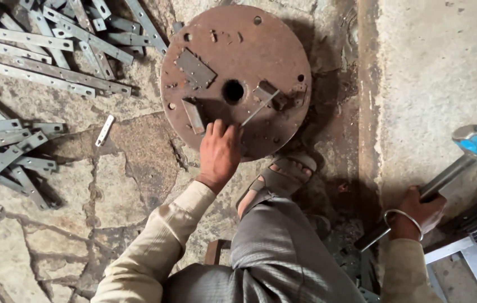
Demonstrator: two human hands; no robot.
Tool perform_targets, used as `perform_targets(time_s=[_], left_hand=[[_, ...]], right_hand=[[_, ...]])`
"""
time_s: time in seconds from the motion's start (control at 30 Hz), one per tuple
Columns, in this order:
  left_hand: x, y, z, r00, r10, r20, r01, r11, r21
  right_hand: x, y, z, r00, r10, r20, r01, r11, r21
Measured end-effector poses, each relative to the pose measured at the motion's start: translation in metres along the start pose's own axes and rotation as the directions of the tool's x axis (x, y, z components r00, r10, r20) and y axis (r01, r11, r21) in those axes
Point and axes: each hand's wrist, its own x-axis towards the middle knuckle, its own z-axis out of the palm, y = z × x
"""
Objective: Bending metal strips using a hammer and a heavy jig on the workshop floor.
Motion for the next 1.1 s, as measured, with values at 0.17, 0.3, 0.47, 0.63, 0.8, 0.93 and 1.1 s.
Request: perform_targets(time_s=[0.17, 0.3, 0.47, 0.63, 0.8, 0.93, 1.1], left_hand=[[-0.003, 0.002, 0.003, 0.996, -0.026, 0.08, 0.023, 0.999, 0.041], [-0.003, 0.001, 0.002, 0.998, 0.023, 0.066, -0.024, 1.0, 0.015], [-0.007, 0.003, 0.002, 0.992, 0.045, 0.117, -0.05, 0.998, 0.046], [-0.01, -0.001, 0.005, 0.994, 0.03, 0.106, -0.039, 0.996, 0.079], [-0.01, -0.004, 0.008, 0.989, 0.063, 0.137, -0.069, 0.997, 0.042], [-0.006, -0.002, 0.009, 0.983, 0.036, 0.18, -0.043, 0.998, 0.036], [-0.005, -0.004, 0.014, 0.991, 0.075, 0.108, -0.075, 0.997, 0.0]], right_hand=[[0.011, 0.014, 0.002, 0.998, 0.041, 0.055, -0.04, 0.999, -0.018], [-0.007, -0.031, -0.016, 0.976, 0.209, 0.068, -0.219, 0.943, 0.249], [-0.117, -0.093, -0.055, 0.98, 0.028, 0.199, -0.096, 0.936, 0.338], [-0.145, -0.18, -0.055, 0.737, -0.134, 0.662, -0.186, 0.902, 0.39], [-0.129, -0.248, -0.088, 0.67, -0.615, 0.415, 0.377, 0.764, 0.524], [-0.108, -0.277, -0.088, 0.548, -0.797, 0.255, 0.606, 0.588, 0.536], [-0.108, -0.3, -0.1, 0.589, -0.65, 0.48, 0.536, 0.759, 0.371]])
